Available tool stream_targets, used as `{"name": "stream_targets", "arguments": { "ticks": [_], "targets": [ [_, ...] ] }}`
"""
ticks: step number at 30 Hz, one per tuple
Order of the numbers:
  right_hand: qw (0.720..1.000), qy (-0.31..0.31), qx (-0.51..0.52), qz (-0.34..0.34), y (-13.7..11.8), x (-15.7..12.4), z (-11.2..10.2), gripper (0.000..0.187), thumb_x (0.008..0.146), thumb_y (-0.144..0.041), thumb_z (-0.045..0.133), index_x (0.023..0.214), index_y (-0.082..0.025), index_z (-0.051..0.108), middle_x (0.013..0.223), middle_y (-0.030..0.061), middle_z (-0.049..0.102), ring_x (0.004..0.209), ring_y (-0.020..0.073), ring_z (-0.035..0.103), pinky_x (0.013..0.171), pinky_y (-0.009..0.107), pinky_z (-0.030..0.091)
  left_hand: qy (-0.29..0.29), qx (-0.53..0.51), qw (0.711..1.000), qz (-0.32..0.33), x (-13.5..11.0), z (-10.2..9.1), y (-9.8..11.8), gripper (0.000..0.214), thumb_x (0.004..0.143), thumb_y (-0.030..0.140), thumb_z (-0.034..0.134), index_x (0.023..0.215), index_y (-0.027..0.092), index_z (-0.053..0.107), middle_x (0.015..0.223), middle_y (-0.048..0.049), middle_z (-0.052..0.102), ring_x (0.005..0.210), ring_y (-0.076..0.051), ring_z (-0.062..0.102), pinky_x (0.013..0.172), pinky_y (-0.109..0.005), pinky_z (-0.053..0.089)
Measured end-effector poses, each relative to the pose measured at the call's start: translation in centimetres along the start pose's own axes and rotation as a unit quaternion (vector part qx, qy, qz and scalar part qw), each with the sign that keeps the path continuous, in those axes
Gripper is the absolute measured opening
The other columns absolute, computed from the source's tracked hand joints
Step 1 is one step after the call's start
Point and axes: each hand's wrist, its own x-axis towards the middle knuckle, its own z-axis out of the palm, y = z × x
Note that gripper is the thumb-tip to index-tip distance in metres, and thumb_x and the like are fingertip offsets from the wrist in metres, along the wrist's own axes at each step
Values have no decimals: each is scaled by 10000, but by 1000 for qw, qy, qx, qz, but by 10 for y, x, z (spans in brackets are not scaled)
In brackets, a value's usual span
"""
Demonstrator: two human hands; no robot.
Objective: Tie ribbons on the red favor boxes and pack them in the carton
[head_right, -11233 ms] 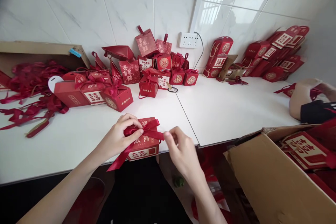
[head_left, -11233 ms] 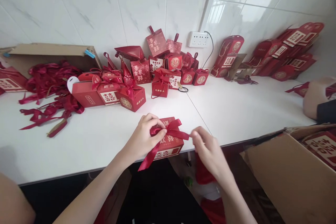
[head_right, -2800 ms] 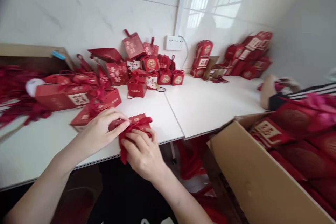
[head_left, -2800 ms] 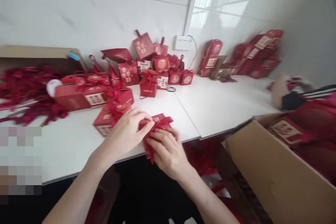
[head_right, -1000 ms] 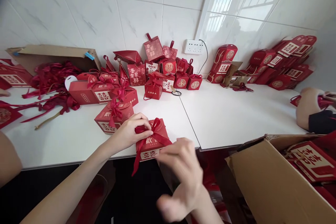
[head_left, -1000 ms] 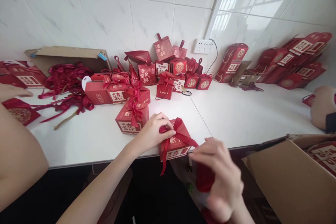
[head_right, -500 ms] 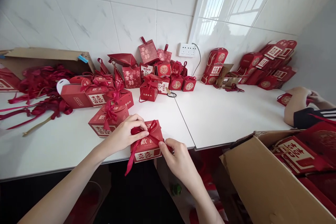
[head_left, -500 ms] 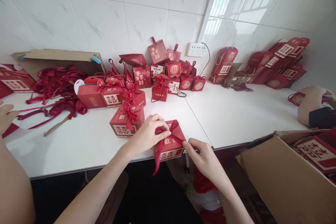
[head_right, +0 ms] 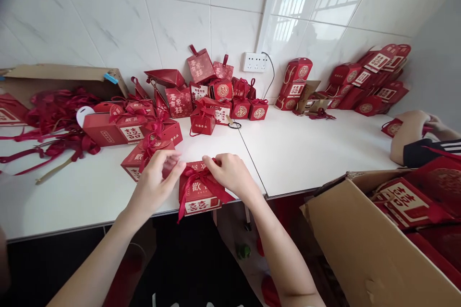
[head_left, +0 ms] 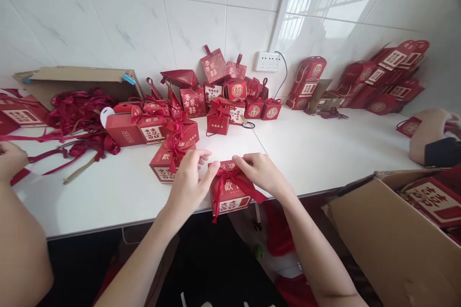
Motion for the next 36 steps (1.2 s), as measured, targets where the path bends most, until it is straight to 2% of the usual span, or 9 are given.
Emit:
{"name": "stream_targets", "arguments": {
  "ticks": [3,6,13,20,28,30,32,34,36],
  "targets": [
    [998,39,51,-5,8,-12,8,412,853,-427,458,532,-205,327,496,-48,370,490,97,321,477,239,270,-26,44,994,-93,-10,4,4,281,843,487,482,818,208,490,811,-31,602,766,-213,594,686,-325,447],
    [990,83,112,-4,17,-23,15,372,862,-412,457,575,-203,347,530,-54,364,519,95,348,497,227,293,-72,10,986,-148,-13,10,5,314,854,495,451,700,223,420,599,33,518,561,-168,538,542,-274,383],
    [975,130,173,-42,22,-27,25,348,878,-395,466,607,-205,358,565,-52,362,536,92,348,507,224,300,-12,-168,968,-187,-23,23,5,308,869,461,444,673,226,406,573,52,480,525,-126,499,486,-223,371],
    [962,131,240,-16,26,-29,29,362,882,-440,471,624,-204,376,573,-50,360,524,89,327,472,221,273,-11,-167,967,-190,-25,26,1,306,871,456,434,674,227,392,568,50,442,524,-123,470,490,-220,378],
    [912,103,391,65,33,-25,38,417,810,-522,536,603,-204,363,532,-65,357,461,71,313,439,213,267,-16,-190,963,-189,-25,28,-3,309,873,447,437,668,222,389,584,49,424,537,-119,439,501,-221,362],
    [918,84,381,70,37,-23,34,429,808,-516,538,581,-203,352,527,-63,359,463,74,331,448,218,287,-25,-205,960,-190,-24,28,-5,318,867,435,457,649,215,383,577,54,391,535,-110,405,507,-217,343],
    [940,95,322,61,38,-26,25,386,820,-499,535,613,-199,409,557,-47,415,504,95,405,490,234,346,-38,-218,958,-184,-22,28,-8,333,859,422,483,627,207,380,579,57,363,545,-103,380,525,-216,330],
    [959,173,221,27,32,-33,14,278,839,-452,533,745,-192,503,676,-4,522,618,136,501,583,272,422,-46,-226,957,-177,-21,27,-10,346,853,420,501,614,200,382,583,57,350,559,-100,368,546,-218,322],
    [960,251,108,-62,19,-41,5,173,856,-358,532,905,-193,547,842,52,582,775,179,552,694,325,462,-49,-230,955,-179,-20,26,-11,354,849,431,509,613,197,387,585,58,349,566,-100,360,554,-221,313]
  ]
}}
